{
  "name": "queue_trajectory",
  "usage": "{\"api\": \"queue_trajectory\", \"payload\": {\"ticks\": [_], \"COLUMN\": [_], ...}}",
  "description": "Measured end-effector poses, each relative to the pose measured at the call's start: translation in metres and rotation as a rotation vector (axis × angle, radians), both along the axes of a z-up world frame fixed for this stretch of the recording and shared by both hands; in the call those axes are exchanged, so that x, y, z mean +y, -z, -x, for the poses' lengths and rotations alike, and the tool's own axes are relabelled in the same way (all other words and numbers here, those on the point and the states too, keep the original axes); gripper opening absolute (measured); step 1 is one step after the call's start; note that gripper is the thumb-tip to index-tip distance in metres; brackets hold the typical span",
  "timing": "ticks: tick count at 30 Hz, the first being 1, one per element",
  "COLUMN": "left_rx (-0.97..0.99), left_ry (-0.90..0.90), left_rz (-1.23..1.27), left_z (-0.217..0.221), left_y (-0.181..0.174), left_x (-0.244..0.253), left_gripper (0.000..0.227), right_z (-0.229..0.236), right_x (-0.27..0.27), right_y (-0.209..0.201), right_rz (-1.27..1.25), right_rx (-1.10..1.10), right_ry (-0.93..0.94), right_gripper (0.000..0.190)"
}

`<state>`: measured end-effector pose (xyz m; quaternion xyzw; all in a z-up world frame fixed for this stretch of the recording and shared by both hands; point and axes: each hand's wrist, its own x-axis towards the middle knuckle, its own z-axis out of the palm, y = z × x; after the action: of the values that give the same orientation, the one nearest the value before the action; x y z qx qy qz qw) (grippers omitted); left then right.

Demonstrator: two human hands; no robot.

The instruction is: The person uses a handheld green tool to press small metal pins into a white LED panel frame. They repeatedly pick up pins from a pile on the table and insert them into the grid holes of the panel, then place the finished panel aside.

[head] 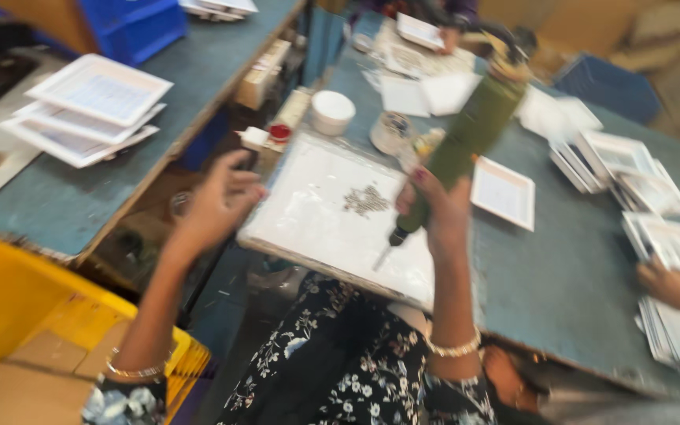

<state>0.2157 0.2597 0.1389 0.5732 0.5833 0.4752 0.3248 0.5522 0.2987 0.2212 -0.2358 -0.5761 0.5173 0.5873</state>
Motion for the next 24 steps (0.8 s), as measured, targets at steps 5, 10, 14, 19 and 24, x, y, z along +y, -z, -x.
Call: {"api": "queue_trajectory", "payload": {"ticks": [5,10,14,19,24], "left_rx": [-0.383,-0.576,-0.584,-0.57,-0.624], "left_ry": [0.638,0.583,0.429,0.385,0.391], "left_rz": [-0.321,-0.338,-0.397,-0.421,-0.374], "left_z": [-0.116,-0.161,-0.152,-0.152,-0.138], "left_y": [-0.044,-0.101,-0.127,-0.126,-0.107], "left_x": [0.009,0.033,0.036,0.02,0.008], "left_gripper": [0.088,0.044,0.024,0.027,0.028], "right_z": [0.027,-0.019,-0.062,-0.072,-0.066], "right_x": [-0.025,-0.128,-0.209,-0.254,-0.249], "right_y": [-0.043,-0.086,-0.114,-0.115,-0.092], "right_rz": [-0.247,-0.691,-0.762,-1.2,-1.182], "right_rx": [-0.272,-0.976,-1.462,-1.71,-1.69], "right_ry": [-0.007,0.549,0.269,0.302,0.251], "right_gripper": [0.036,0.033,0.037,0.03,0.028]}}
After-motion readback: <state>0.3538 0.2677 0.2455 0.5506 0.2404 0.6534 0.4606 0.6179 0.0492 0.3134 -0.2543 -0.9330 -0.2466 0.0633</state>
